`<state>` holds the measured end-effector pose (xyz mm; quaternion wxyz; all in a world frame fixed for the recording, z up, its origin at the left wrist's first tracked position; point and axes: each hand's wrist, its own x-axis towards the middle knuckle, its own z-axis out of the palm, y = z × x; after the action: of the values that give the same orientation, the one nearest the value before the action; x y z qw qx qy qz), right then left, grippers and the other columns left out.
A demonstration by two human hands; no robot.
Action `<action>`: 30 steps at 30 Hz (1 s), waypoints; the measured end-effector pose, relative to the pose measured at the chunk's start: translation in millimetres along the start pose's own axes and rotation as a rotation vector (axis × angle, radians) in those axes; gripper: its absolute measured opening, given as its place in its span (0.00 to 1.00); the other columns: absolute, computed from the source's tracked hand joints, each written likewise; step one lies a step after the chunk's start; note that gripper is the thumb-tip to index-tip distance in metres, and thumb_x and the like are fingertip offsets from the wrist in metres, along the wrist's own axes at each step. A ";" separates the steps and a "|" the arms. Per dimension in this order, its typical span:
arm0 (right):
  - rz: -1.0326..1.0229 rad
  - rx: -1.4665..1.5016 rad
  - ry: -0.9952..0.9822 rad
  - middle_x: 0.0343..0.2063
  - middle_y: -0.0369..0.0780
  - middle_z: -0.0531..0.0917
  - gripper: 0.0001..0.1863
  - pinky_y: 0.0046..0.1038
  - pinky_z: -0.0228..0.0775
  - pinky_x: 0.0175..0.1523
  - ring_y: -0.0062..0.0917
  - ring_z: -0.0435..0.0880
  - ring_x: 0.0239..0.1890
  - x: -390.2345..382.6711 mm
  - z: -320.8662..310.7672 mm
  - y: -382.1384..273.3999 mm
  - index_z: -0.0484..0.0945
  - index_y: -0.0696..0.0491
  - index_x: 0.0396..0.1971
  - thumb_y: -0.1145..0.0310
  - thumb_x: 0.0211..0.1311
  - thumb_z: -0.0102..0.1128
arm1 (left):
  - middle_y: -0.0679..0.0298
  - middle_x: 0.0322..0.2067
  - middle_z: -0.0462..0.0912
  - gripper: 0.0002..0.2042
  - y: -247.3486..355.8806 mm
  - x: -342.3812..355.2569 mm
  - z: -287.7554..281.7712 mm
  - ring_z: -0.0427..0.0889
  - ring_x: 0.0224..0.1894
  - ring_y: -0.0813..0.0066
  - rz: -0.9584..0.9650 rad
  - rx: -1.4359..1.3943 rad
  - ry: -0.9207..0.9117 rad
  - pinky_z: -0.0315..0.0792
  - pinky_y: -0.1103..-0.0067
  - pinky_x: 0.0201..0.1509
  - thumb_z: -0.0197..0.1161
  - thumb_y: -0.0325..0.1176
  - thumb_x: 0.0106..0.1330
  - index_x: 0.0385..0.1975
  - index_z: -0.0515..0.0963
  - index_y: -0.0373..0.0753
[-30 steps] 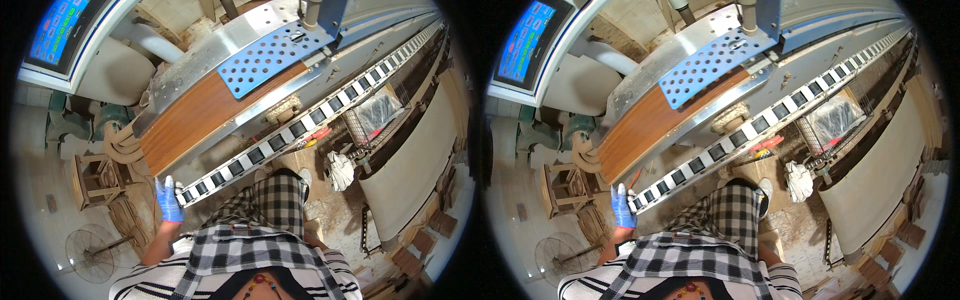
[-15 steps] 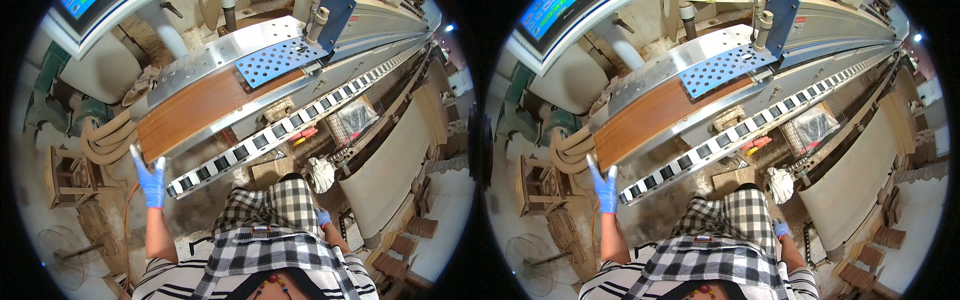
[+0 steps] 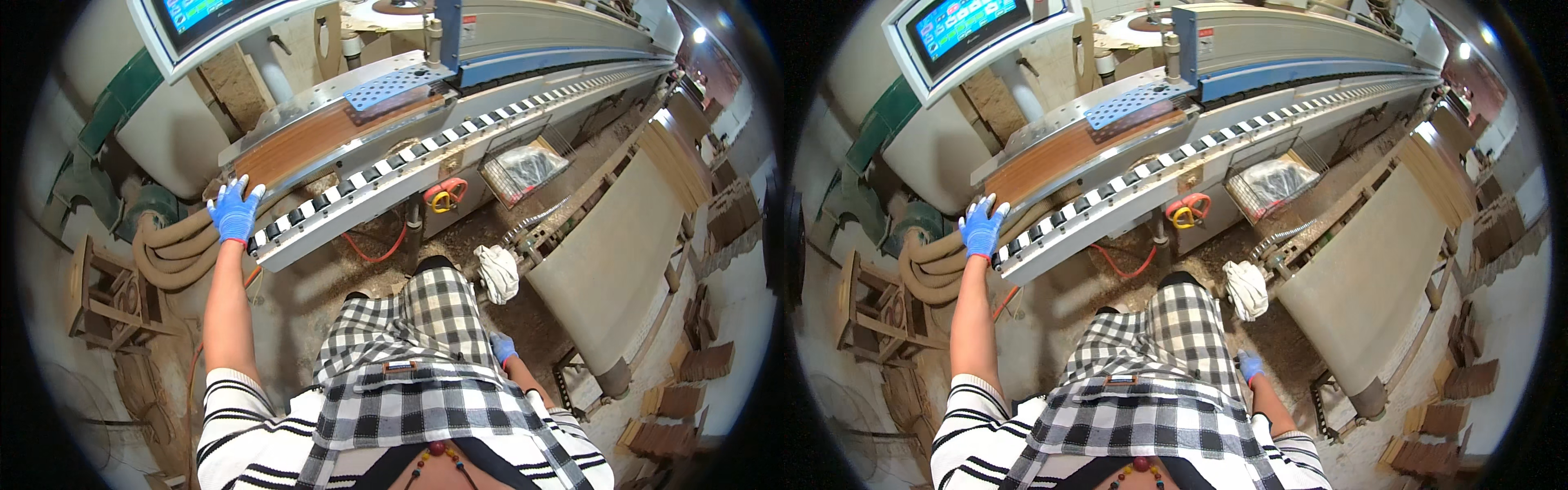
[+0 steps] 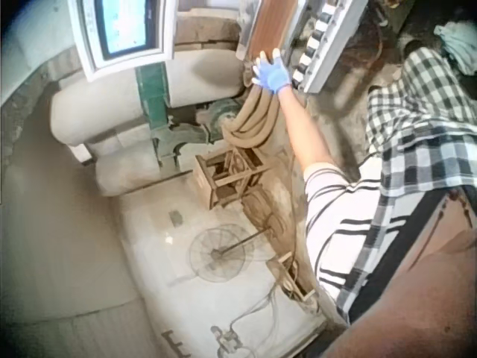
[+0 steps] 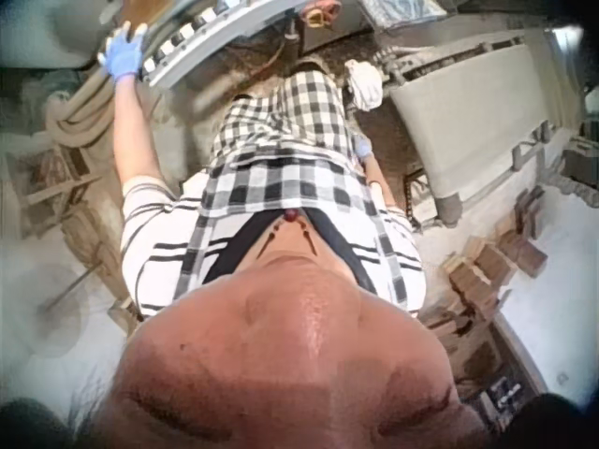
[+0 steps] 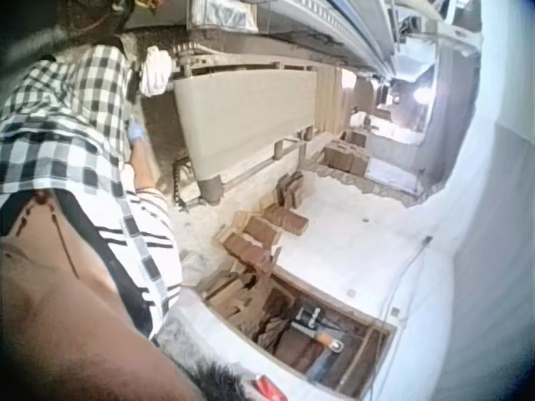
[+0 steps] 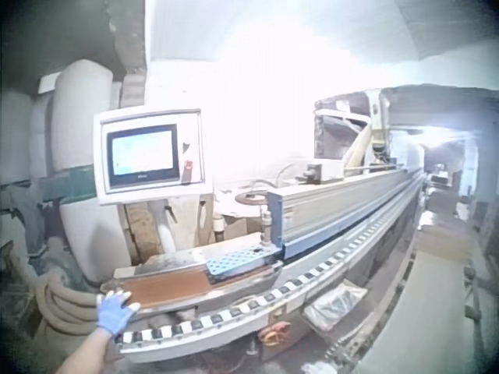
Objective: The person operates a CNC woodworking machine, placing wooden planks onto the machine bed and adjusting their position. They wear blue gloves and use both hands to align the wood before the machine processes it. The person repeats this process for multiple planks throughout the clip.
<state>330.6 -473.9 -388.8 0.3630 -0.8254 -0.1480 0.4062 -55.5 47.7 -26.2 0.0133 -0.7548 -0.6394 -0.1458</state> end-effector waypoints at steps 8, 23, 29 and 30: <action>0.081 0.134 0.043 0.28 0.38 0.79 0.17 0.30 0.71 0.30 0.24 0.76 0.26 20.0 0.4 90.9 0.78 0.54 0.35 0.54 0.67 0.52 | 0.63 0.63 0.68 0.31 94.1 11.1 7.7 0.62 0.68 0.64 0.103 0.070 -0.044 0.46 0.57 0.71 0.47 0.63 0.65 0.63 0.68 0.53; 0.384 0.908 0.204 0.44 0.38 0.82 0.26 0.35 0.75 0.45 0.29 0.81 0.39 96.4 -40.7 -78.7 0.74 0.44 0.55 0.42 0.68 0.44 | 0.47 0.50 0.77 0.28 95.5 -65.7 -26.0 0.76 0.51 0.50 0.668 -0.015 -0.159 0.68 0.66 0.56 0.63 0.43 0.63 0.61 0.68 0.38; 0.300 1.421 -0.395 0.47 0.43 0.82 0.33 0.40 0.71 0.57 0.36 0.82 0.48 193.2 -17.5 -32.4 0.74 0.53 0.55 0.39 0.69 0.36 | 0.46 0.46 0.80 0.26 87.0 -76.0 -22.8 0.79 0.49 0.52 0.465 -0.066 -0.191 0.71 0.69 0.53 0.62 0.45 0.64 0.57 0.71 0.35; 0.291 1.457 -0.472 0.48 0.42 0.82 0.35 0.39 0.70 0.58 0.36 0.81 0.49 179.8 -19.1 -47.6 0.73 0.53 0.56 0.38 0.69 0.36 | 0.47 0.45 0.80 0.25 86.9 -76.2 -21.2 0.79 0.49 0.53 0.485 -0.070 -0.171 0.71 0.69 0.52 0.62 0.45 0.64 0.56 0.72 0.35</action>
<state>460.4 -353.1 -448.1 0.7155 -0.2815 0.1927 0.6096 13.7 -45.8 -9.4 -0.0325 -0.8957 -0.4330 -0.0958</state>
